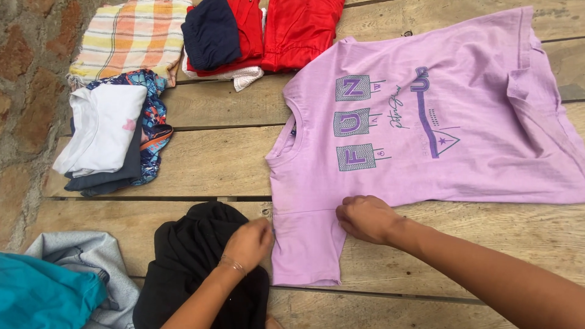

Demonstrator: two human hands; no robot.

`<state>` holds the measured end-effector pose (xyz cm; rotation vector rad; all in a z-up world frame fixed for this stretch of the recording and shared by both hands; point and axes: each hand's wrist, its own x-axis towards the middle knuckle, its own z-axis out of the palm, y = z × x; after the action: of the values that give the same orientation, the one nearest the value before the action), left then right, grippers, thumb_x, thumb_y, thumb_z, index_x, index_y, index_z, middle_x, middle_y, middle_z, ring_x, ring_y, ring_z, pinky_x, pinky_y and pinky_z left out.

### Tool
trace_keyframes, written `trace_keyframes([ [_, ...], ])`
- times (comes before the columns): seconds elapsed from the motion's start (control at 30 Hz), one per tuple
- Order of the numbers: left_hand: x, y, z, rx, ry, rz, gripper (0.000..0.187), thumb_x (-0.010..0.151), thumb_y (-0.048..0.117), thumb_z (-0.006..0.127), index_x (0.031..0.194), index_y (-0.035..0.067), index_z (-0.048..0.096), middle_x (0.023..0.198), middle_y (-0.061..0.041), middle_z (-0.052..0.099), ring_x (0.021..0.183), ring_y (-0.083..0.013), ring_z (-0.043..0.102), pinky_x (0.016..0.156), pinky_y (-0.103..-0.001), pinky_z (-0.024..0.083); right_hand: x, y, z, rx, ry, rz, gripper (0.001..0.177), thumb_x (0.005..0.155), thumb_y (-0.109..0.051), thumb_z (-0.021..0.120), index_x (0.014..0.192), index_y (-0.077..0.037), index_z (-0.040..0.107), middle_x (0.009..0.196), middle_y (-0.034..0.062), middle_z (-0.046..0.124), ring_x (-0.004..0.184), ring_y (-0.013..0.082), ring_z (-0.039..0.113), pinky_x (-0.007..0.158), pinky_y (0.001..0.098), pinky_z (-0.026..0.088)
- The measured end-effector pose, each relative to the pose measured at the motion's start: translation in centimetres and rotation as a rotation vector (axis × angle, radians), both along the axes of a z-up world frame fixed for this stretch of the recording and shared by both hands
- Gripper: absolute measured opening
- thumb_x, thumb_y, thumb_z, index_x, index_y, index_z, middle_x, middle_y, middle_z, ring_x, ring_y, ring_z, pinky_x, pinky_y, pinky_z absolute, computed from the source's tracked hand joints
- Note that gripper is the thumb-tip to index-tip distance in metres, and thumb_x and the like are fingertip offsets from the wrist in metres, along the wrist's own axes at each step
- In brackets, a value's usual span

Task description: Fold several pieces of clothing on a low wooden table.

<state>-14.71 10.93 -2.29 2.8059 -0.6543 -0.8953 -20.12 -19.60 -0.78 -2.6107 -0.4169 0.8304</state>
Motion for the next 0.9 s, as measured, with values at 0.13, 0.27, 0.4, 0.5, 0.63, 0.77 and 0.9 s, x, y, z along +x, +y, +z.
trace_keyframes([
  [0.13, 2.0, -2.0, 1.2, -0.122, 0.043, 0.408, 0.022, 0.098, 0.023, 0.058, 0.114, 0.008, 0.062, 0.118, -0.016, 0.072, 0.103, -0.0315, 0.073, 0.095, -0.039, 0.056, 1.2, 0.0, -1.5, 0.114, -0.147, -0.062, 0.022, 0.098, -0.022, 0.057, 0.110, -0.008, 0.069, 0.112, 0.0103, 0.067, 0.104, 0.0302, 0.067, 0.096, 0.0409, 0.054],
  [0.27, 3.9, -3.6, 0.1, -0.221, -0.193, 0.219, 0.048, 0.091, 0.020, 0.068, 0.138, 0.018, 0.058, 0.143, -0.015, 0.048, 0.125, -0.0337, 0.054, 0.105, -0.040, 0.046, 2.7, 0.6, -2.0, 0.228, -0.300, -0.039, 0.034, 0.087, -0.017, 0.064, 0.120, -0.008, 0.066, 0.113, 0.0126, 0.065, 0.103, 0.0328, 0.066, 0.090, 0.0443, 0.054],
  [0.4, 6.2, -4.3, -0.3, 0.125, -0.161, -0.044, 0.081, 0.083, 0.042, 0.079, 0.153, 0.047, 0.037, 0.165, -0.014, 0.013, 0.148, -0.0374, 0.023, 0.115, -0.048, 0.032, 4.0, 0.8, -1.7, 0.115, -0.144, 0.015, 0.057, 0.090, -0.020, 0.065, 0.145, -0.015, 0.050, 0.123, 0.0132, 0.059, 0.105, 0.0323, 0.066, 0.089, 0.0443, 0.055],
  [0.5, 8.3, -3.7, 0.8, 0.312, -0.066, -0.020, 0.110, 0.074, 0.061, 0.083, 0.159, 0.052, 0.013, 0.170, -0.017, -0.007, 0.154, -0.0396, 0.010, 0.116, -0.055, 0.026, 4.4, 0.6, -1.6, 0.061, 0.005, 0.026, 0.076, 0.087, -0.022, 0.070, 0.154, -0.021, 0.034, 0.132, 0.0125, 0.053, 0.107, 0.0322, 0.067, 0.089, 0.0441, 0.057],
  [0.63, 9.4, -3.0, 0.8, 0.397, -0.003, -0.016, 0.125, 0.064, 0.064, 0.088, 0.158, 0.057, 0.006, 0.172, -0.012, -0.009, 0.158, -0.0373, 0.003, 0.116, -0.055, 0.027, 5.5, 1.1, -0.4, 0.053, 0.020, 0.024, 0.087, 0.086, -0.021, 0.073, 0.158, -0.026, 0.025, 0.136, 0.0122, 0.052, 0.107, 0.0330, 0.067, 0.090, 0.0436, 0.056],
  [0.77, 10.0, -2.6, 0.6, 0.351, 0.050, 0.007, 0.116, 0.069, 0.054, 0.088, 0.156, 0.061, 0.011, 0.171, -0.010, -0.009, 0.158, -0.0364, -0.004, 0.122, -0.055, 0.016, 6.6, 1.5, 0.6, -0.061, 0.172, 0.037, 0.099, 0.088, -0.027, 0.073, 0.165, -0.032, 0.012, 0.138, 0.0103, 0.056, 0.112, 0.0301, 0.066, 0.095, 0.0416, 0.055],
  [0.9, 10.6, -1.8, -0.4, 0.258, -0.094, -0.028, 0.089, 0.083, 0.018, 0.071, 0.152, 0.060, 0.032, 0.171, -0.010, -0.002, 0.157, -0.0370, -0.004, 0.123, -0.057, 0.007, 6.4, 2.0, -3.0, -0.073, -0.073, 0.037, 0.066, 0.100, -0.048, 0.059, 0.154, -0.017, 0.037, 0.148, 0.0080, 0.054, 0.134, 0.0262, 0.057, 0.118, 0.0404, 0.045],
])
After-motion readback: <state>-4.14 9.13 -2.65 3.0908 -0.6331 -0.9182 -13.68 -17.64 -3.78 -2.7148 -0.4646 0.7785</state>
